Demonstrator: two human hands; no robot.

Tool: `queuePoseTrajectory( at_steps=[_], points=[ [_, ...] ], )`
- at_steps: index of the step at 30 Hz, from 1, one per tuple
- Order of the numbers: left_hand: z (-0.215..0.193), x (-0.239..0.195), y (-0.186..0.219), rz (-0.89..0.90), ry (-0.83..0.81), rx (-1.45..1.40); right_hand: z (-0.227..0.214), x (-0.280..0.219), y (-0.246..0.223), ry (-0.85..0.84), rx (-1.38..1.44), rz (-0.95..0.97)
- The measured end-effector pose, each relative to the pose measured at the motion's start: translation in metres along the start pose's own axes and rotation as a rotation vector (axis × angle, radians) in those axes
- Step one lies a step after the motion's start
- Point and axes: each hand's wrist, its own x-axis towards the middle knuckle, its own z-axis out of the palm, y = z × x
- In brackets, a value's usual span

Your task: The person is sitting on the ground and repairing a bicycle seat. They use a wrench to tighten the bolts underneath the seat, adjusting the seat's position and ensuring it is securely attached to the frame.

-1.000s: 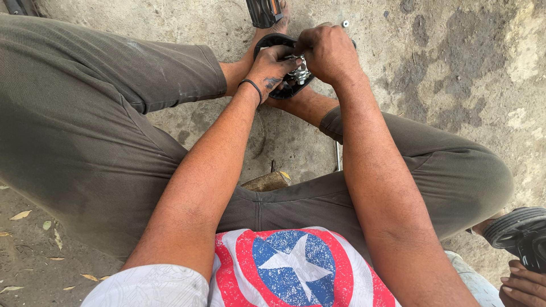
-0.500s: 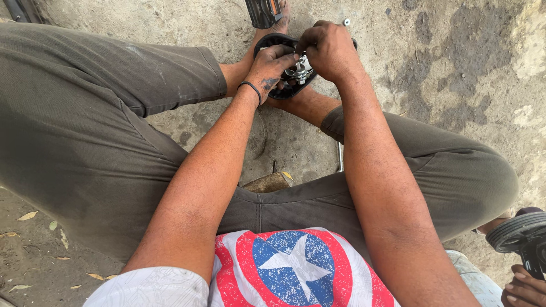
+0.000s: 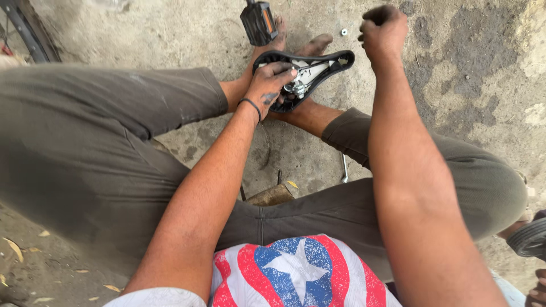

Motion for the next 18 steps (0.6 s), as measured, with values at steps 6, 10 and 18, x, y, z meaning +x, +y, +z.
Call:
queuePoseTrajectory(
  at_steps=[6,10,18],
  points=[
    [0.000,0.004,-0.002,-0.002,-0.013,-0.055,0.027,0.049,0.060,-0.154,-0.362,-0.151],
    [-0.001,0.001,-0.005,-0.001,-0.006,0.013,0.056,0.062,0.083,-0.136,-0.503,-0.289],
    [0.000,-0.001,-0.003,-0.027,0.013,0.026,0.038,0.050,0.037,0.013,-0.318,-0.279]
  ],
)
